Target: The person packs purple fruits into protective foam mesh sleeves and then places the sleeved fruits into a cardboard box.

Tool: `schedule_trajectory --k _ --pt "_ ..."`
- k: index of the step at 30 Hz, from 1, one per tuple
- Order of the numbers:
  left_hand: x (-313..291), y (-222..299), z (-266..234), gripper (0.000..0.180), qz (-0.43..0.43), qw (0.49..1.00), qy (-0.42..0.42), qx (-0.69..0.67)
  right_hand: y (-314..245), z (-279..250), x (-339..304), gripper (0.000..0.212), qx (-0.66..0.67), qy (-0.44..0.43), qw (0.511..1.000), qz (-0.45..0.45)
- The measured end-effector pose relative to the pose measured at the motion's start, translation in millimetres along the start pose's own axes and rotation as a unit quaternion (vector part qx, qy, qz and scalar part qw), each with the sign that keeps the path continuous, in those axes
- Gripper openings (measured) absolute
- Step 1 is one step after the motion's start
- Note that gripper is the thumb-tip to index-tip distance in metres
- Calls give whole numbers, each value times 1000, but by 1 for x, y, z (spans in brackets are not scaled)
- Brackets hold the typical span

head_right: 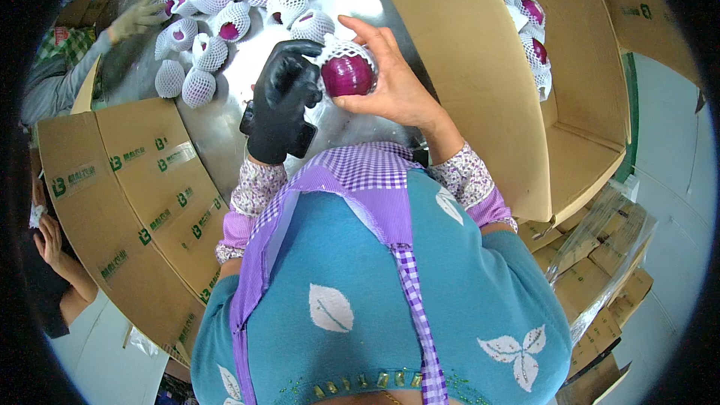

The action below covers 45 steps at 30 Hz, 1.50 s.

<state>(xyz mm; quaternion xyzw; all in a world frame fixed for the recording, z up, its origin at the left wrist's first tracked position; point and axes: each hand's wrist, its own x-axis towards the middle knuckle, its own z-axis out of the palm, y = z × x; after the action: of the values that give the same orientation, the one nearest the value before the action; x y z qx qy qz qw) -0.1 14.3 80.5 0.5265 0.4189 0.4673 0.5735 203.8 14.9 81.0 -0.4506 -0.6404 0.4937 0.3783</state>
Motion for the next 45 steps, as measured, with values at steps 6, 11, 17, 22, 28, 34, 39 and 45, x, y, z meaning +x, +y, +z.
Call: schedule_trajectory --k 6,11,17,22,28,34,39,45 --pt "-1 -11 0 13 159 964 -14 213 -8 -5 -5 67 -80 90 992 -34" --pt "-2 -27 3 20 9 1000 17 15 -66 -42 -34 71 34 172 984 -35" --pt "24 -78 -11 53 135 913 106 371 -126 -137 -47 68 68 280 958 -14" --pt "52 -114 1 88 134 820 99 547 -7 -260 -25 67 75 352 919 163" --pt "70 -122 -7 84 105 812 68 569 50 -297 -15 69 -225 359 889 175" --pt "64 -125 -12 68 138 887 149 415 -130 -133 -9 53 -246 148 952 -107" --pt "44 -100 3 49 -135 970 25 -202 -66 -28 -25 64 -146 107 983 -17" --pt "27 -110 2 30 8 994 -9 108 33 8 -3 40 -21 160 986 49"
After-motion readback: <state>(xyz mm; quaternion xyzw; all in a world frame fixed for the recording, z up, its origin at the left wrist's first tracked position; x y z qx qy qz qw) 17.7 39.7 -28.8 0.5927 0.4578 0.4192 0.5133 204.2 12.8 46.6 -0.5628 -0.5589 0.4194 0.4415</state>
